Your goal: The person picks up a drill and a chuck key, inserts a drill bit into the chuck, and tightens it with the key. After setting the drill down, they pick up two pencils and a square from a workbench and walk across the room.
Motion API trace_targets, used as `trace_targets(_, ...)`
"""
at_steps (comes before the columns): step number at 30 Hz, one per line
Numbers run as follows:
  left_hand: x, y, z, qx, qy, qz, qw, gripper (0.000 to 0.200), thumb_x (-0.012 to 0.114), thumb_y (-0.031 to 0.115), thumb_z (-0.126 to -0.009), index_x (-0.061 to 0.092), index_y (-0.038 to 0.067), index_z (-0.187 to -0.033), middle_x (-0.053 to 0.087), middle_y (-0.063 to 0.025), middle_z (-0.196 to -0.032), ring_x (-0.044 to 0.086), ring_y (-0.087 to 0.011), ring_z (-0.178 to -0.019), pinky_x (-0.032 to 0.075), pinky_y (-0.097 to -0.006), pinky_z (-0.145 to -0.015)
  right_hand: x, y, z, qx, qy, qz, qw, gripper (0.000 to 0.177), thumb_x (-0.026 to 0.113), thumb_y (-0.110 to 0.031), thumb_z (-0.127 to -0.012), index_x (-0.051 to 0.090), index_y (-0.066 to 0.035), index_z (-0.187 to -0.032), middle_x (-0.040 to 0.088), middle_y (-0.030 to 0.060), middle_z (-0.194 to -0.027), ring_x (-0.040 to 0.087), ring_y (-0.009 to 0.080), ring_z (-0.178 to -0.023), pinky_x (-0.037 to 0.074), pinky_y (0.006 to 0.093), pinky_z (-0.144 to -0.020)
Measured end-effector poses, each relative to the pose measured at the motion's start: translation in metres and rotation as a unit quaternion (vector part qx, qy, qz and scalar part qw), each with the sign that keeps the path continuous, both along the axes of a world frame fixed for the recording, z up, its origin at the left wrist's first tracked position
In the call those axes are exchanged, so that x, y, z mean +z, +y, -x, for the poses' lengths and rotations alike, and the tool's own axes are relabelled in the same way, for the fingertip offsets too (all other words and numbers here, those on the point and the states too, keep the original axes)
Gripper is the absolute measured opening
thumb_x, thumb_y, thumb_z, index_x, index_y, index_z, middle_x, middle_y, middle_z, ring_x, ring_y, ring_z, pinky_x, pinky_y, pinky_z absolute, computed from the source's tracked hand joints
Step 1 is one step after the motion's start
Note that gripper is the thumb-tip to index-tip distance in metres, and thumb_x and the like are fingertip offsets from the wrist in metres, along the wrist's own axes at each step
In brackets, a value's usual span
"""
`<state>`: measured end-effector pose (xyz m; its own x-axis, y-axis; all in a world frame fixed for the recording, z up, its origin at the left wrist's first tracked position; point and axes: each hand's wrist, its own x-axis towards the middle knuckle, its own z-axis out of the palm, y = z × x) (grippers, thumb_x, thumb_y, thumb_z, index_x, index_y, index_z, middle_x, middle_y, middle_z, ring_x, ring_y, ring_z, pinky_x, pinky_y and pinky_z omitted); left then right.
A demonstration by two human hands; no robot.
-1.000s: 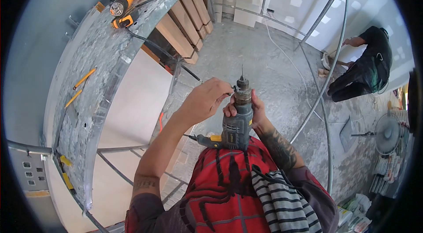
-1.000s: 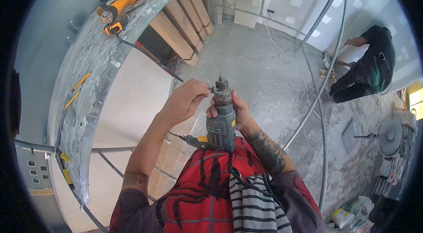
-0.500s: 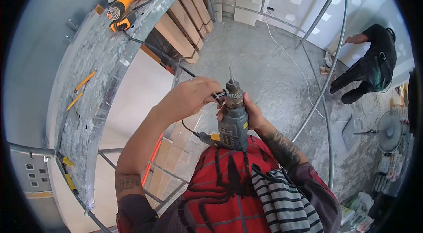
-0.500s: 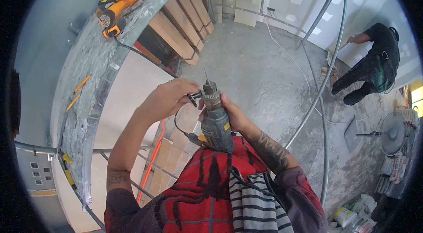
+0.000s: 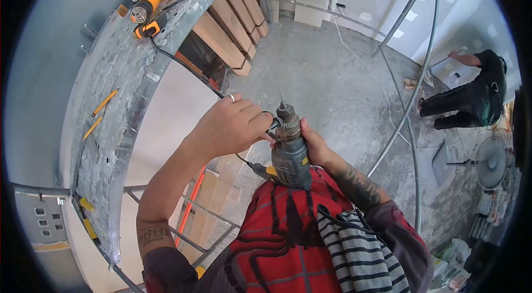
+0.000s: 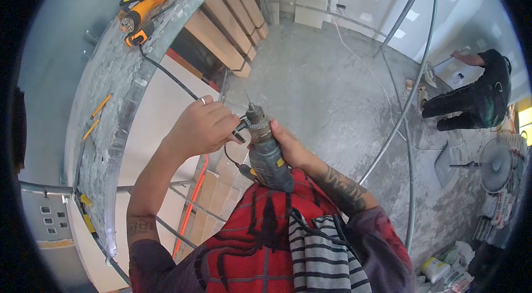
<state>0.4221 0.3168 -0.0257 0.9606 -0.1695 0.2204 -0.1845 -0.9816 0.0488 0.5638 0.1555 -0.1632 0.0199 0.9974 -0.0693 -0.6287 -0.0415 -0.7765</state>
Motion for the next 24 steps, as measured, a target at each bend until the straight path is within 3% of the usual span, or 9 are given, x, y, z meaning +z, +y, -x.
trace_targets(3,-0.015,-0.004,-0.009,0.009,-0.061,-0.003,0.998,0.029,0.074,0.018,-0.062,0.052,0.008,-0.08,0.05,-0.0051,-0.07,0.054,-0.025,-0.065,0.041,-0.0361,-0.061,-0.003,-0.002,-0.004,0.003,-0.018,0.003,1.0,0.067,0.027,-0.063,-0.097,0.052,-0.005,-0.121,0.065,0.0113,-0.1,0.063,0.0178,-0.094,0.05,0.0341,-0.084)
trace_targets(5,-0.04,-0.007,-0.014,0.043,-0.173,0.009,0.984,0.025,0.07,0.027,-0.073,0.054,0.009,-0.079,0.051,-0.0046,-0.068,0.056,-0.0227,-0.063,0.044,-0.0363,-0.059,-0.008,-0.006,-0.005,0.002,-0.003,0.007,1.0,0.066,0.027,-0.062,-0.097,0.05,-0.005,-0.123,0.065,0.0113,-0.1,0.063,0.018,-0.093,0.05,0.034,-0.083)
trace_targets(10,-0.087,-0.032,-0.026,0.135,-0.282,0.098,0.945,0.024,0.067,0.02,-0.075,0.046,0.009,-0.07,0.048,-0.0074,-0.061,0.05,-0.0271,-0.052,0.038,-0.0375,-0.049,-0.008,-0.008,-0.003,-0.037,-0.02,-0.01,0.999,0.065,0.03,-0.062,-0.097,0.047,-0.005,-0.125,0.063,0.0113,-0.103,0.062,0.018,-0.093,0.05,0.0328,-0.082)
trace_targets(12,-0.095,-0.045,-0.028,0.268,-0.29,0.148,0.907,0.027,0.064,0.021,-0.083,0.045,0.008,-0.069,0.042,-0.0091,-0.053,0.045,-0.0302,-0.048,0.037,-0.0383,-0.048,0.004,-0.005,-0.004,-0.072,-0.082,-0.008,0.994,0.067,0.035,-0.062,-0.096,0.045,-0.005,-0.128,0.06,0.0102,-0.105,0.059,0.0167,-0.093,0.049,0.0321,-0.082)
trace_targets(14,-0.091,-0.048,-0.031,0.29,-0.309,0.176,0.888,0.037,0.055,0.026,-0.094,0.044,0.006,-0.065,0.04,-0.0091,-0.049,0.047,-0.027,-0.046,0.036,-0.0391,-0.048,0.013,0.0,0.002,-0.105,-0.083,-0.008,0.991,0.063,0.04,-0.06,-0.095,0.045,-0.005,-0.126,0.059,0.0097,-0.105,0.058,0.0158,-0.094,0.048,0.0317,-0.082)
trace_targets(16,-0.078,-0.054,-0.025,0.42,-0.155,0.495,0.745,0.048,0.043,0.033,-0.101,0.047,0.004,-0.063,0.046,-0.0071,-0.051,0.051,-0.022,-0.046,0.035,-0.0401,-0.047,0.012,0.005,0.008,-0.133,-0.081,-0.004,0.988,0.061,0.046,-0.058,-0.095,0.045,-0.005,-0.124,0.058,0.0091,-0.104,0.057,0.015,-0.094,0.048,0.0314,-0.082)
trace_targets(18,-0.067,-0.031,-0.01,0.384,-0.085,0.555,0.733,0.057,0.034,0.038,-0.103,0.05,0.002,-0.062,0.05,-0.0055,-0.053,0.056,-0.0171,-0.049,0.038,-0.037,-0.046,0.007,0.014,0.005,-0.124,-0.127,-0.065,0.982,0.053,0.058,-0.05,-0.092,0.047,-0.005,-0.116,0.057,0.0078,-0.101,0.057,0.0148,-0.093,0.048,0.0314,-0.082)
trace_targets(20,-0.035,-0.023,0.001,0.364,0.079,0.682,0.629,0.054,0.037,0.04,-0.102,0.055,0.005,-0.065,0.051,-0.0021,-0.051,0.046,-0.0137,-0.042,0.039,-0.0288,-0.049,0.009,0.019,0.007,-0.114,-0.124,-0.073,0.983,0.051,0.061,-0.049,-0.09,0.048,-0.005,-0.113,0.057,0.0074,-0.1,0.058,0.015,-0.092,0.048,0.0313,-0.082)
trace_targets(24,-0.015,-0.019,0.011,0.349,0.063,0.549,0.757,0.051,0.037,0.038,-0.102,0.059,0.001,-0.076,0.062,-0.0065,-0.062,0.054,-0.0125,-0.057,0.04,-0.0269,-0.055,0.01,0.029,0.005,-0.081,-0.09,-0.059,0.991,0.061,0.064,-0.054,-0.086,0.046,-0.005,-0.118,0.058,0.0081,-0.099,0.062,0.0182,-0.09,0.05,0.0338,-0.08)
